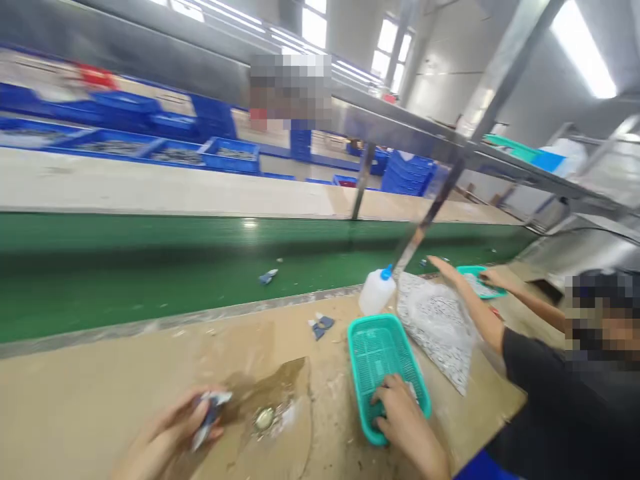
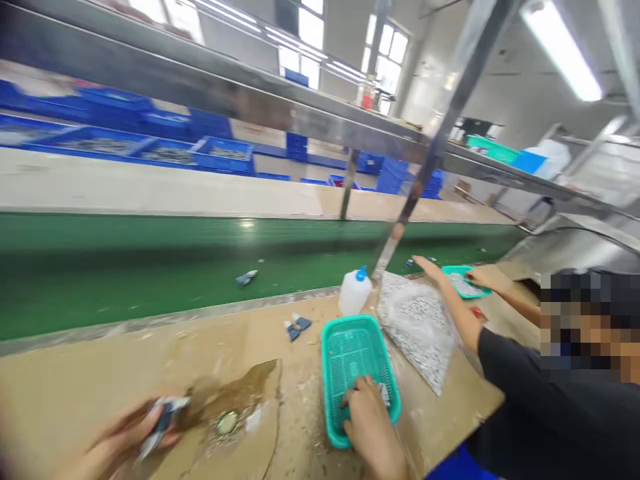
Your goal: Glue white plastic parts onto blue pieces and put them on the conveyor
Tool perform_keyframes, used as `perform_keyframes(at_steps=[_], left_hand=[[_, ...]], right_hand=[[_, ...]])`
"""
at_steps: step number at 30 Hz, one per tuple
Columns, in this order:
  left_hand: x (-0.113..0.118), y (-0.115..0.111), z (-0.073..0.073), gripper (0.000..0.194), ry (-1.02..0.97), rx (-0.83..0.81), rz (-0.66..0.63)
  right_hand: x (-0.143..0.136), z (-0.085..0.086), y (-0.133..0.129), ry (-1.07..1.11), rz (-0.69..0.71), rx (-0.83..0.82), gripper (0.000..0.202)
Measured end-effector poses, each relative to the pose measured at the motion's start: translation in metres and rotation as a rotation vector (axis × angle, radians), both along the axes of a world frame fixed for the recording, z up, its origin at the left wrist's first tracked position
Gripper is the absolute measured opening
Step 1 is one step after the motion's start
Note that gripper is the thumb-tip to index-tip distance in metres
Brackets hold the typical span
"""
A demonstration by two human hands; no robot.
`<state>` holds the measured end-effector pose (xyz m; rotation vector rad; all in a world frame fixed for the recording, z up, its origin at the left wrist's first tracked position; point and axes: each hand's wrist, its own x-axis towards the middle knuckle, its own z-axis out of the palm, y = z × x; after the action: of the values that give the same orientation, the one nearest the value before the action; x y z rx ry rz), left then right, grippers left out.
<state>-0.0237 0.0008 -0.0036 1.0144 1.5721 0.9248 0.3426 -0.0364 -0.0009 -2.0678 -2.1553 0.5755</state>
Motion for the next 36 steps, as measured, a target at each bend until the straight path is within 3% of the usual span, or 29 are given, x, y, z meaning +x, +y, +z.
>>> perform_keyframes(at_steps=[2, 4, 9, 14, 17, 23, 27, 30, 36], left_hand=[[-0.018, 0.017, 0.007, 0.047, -0.015, 0.037, 0.034], [-0.035, 0.047, 0.015, 0.057, 0.121, 0.182, 0.156], [-0.062, 0.132, 0.028, 0.041, 0.516, 0.243, 0.294], [-0.065, 0.184, 0.023, 0.037, 0.621, 0.205, 0.299], [-0.068, 0.195, 0.017, 0.037, 0.677, 0.168, 0.313], [-0.071, 0.190, 0.012, 0.038, 0.824, 0.175, 0.363], [-0.051, 0.197, -0.001, 0.042, 0.873, 0.241, 0.211], [-0.031, 0.208, -0.011, 0.050, 0.873, 0.252, 0.124], [-0.020, 0.213, -0.014, 0.028, 0.805, 0.223, 0.143]], right_hand=[[0.001, -0.008, 0.006, -0.033, 0.020, -0.078, 0.034], [0.003, -0.016, 0.008, -0.044, 0.016, -0.078, 0.035], [0.017, -0.033, 0.004, -0.063, -0.065, 0.089, 0.048], [0.031, -0.039, 0.007, -0.030, -0.075, 0.044, 0.040], [0.033, -0.038, 0.008, -0.018, -0.041, 0.060, 0.038], [0.033, -0.040, 0.008, 0.145, -0.082, 0.132, 0.033], [0.028, -0.037, 0.004, 0.471, -0.228, 0.260, 0.045], [0.021, -0.027, -0.002, 0.802, -0.342, 0.198, 0.054], [0.007, -0.002, -0.018, 1.295, -0.523, 0.055, 0.060]])
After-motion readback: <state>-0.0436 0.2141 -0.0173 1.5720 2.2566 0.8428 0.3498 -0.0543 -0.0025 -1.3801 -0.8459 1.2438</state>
